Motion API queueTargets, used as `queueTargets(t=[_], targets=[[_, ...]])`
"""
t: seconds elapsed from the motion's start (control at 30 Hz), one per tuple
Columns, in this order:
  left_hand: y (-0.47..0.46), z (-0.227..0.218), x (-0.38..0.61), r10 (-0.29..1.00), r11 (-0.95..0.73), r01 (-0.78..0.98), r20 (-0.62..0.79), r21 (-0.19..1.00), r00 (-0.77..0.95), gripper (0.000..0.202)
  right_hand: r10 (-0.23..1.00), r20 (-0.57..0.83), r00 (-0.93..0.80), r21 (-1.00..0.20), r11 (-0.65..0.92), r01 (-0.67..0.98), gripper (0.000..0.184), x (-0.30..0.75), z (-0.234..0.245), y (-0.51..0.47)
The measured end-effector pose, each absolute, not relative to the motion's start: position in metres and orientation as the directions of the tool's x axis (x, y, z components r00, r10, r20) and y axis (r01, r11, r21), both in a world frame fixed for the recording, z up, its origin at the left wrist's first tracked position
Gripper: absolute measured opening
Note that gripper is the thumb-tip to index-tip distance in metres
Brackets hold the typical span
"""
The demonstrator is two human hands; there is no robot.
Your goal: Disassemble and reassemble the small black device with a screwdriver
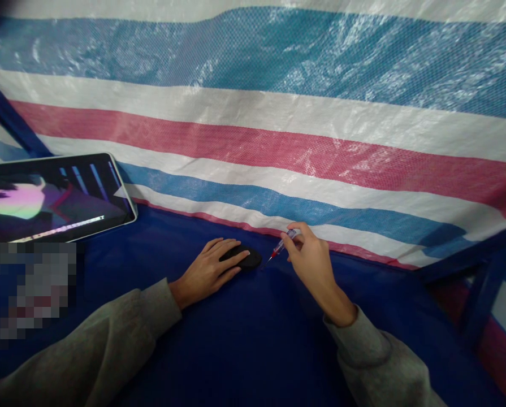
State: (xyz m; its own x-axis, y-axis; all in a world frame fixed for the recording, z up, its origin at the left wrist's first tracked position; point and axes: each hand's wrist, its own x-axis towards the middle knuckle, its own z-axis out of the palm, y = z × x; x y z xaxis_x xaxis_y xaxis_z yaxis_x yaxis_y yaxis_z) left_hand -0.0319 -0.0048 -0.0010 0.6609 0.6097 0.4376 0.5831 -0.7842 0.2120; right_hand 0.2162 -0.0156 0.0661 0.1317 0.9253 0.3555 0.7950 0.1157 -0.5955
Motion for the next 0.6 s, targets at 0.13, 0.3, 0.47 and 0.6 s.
queueTargets(t=[0.13,0.3,0.47,0.6], targets=[[-0.005,0.000,-0.031,0.587,-0.798,0.574,0.454,0.185,0.670,0.039,0.918,0.369,0.146,-0.642,0.139,0.754,0.025,0.216,0.073,-0.020],[-0.008,0.004,-0.030,0.521,-0.838,0.512,0.557,0.189,0.647,0.036,0.898,0.398,0.187,-0.755,0.205,0.623,0.029,0.207,0.078,-0.029],[-0.011,0.004,-0.030,0.496,-0.855,0.454,0.657,0.252,0.568,0.037,0.893,0.416,0.175,-0.815,0.281,0.507,0.029,0.194,0.080,-0.038],[-0.010,0.003,-0.029,0.439,-0.887,0.387,0.724,0.253,0.532,0.025,0.894,0.426,0.141,-0.817,0.312,0.485,0.027,0.187,0.076,-0.042]])
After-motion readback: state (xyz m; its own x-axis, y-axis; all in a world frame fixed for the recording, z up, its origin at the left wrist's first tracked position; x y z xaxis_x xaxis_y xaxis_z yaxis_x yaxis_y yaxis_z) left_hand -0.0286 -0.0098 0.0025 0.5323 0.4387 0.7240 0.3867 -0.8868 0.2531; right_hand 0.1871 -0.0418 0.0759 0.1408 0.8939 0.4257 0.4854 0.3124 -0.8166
